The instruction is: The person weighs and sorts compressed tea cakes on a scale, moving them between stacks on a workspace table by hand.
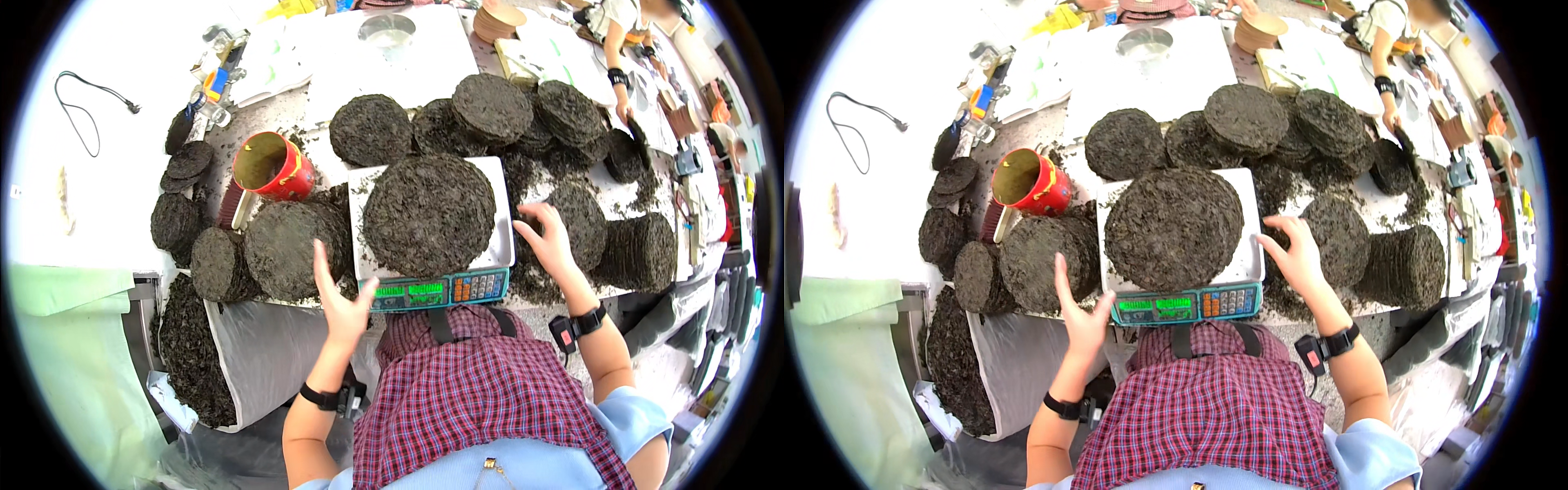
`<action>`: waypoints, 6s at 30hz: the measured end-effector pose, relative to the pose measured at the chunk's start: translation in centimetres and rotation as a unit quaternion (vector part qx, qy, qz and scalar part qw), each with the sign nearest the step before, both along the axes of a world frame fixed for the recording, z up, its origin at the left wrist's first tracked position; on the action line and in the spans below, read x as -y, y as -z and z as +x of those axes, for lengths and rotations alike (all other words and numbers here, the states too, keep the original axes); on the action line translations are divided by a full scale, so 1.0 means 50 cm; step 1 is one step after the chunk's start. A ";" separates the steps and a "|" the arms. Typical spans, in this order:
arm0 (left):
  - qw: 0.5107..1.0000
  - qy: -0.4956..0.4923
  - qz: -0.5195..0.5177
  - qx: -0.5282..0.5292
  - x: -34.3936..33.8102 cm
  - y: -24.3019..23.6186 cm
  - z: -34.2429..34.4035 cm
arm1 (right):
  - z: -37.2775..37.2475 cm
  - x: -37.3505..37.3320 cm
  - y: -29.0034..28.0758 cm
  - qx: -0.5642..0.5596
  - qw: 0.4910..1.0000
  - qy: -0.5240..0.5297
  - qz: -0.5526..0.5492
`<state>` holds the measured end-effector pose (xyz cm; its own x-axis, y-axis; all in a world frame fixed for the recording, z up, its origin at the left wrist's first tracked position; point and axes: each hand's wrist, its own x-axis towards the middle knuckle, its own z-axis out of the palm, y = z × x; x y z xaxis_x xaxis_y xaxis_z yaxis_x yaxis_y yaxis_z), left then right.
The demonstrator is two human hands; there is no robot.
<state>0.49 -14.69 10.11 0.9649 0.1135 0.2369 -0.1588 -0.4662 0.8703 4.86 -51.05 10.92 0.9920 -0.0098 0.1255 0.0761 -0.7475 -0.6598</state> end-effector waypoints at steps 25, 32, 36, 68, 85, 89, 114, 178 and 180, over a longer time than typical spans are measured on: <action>0.921 0.122 -0.240 -0.281 0.289 0.049 0.174 | 0.091 0.512 0.055 0.139 0.560 0.419 0.701; 0.933 0.094 -0.185 -0.295 0.294 0.064 0.181 | 0.213 0.632 0.230 0.195 0.334 0.526 0.758; 0.936 0.086 -0.137 -0.313 0.307 0.052 0.192 | 0.232 0.677 0.273 0.242 0.313 0.545 0.739; 0.808 -0.419 0.385 -0.154 -0.197 0.192 0.072 | 0.051 0.455 0.124 -0.077 0.924 0.284 0.246; 0.925 -0.303 0.222 0.051 -0.076 0.092 0.022 | -0.150 0.288 -0.049 0.182 0.801 0.329 0.465; 0.991 0.084 -0.100 -0.018 0.118 0.003 0.058 | -0.093 0.072 -0.078 0.028 0.694 0.182 0.696; 0.899 0.333 0.278 -0.069 0.244 0.020 0.014 | -0.132 0.070 0.140 -0.036 0.979 0.173 0.104; 0.721 -0.160 -0.664 -0.115 -0.478 -0.090 0.243 | 0.498 -0.861 -0.101 -0.475 0.677 -0.182 0.533; 0.756 -0.132 -0.628 -0.127 -0.443 -0.098 0.244 | 0.472 -0.789 -0.120 -0.455 0.678 -0.193 0.543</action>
<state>12.68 7.48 15.03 0.8658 0.2919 -0.4065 0.0412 0.7680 0.6392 28.46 -11.63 16.94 0.6078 0.6776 -0.4140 -0.6813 0.1773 -0.7102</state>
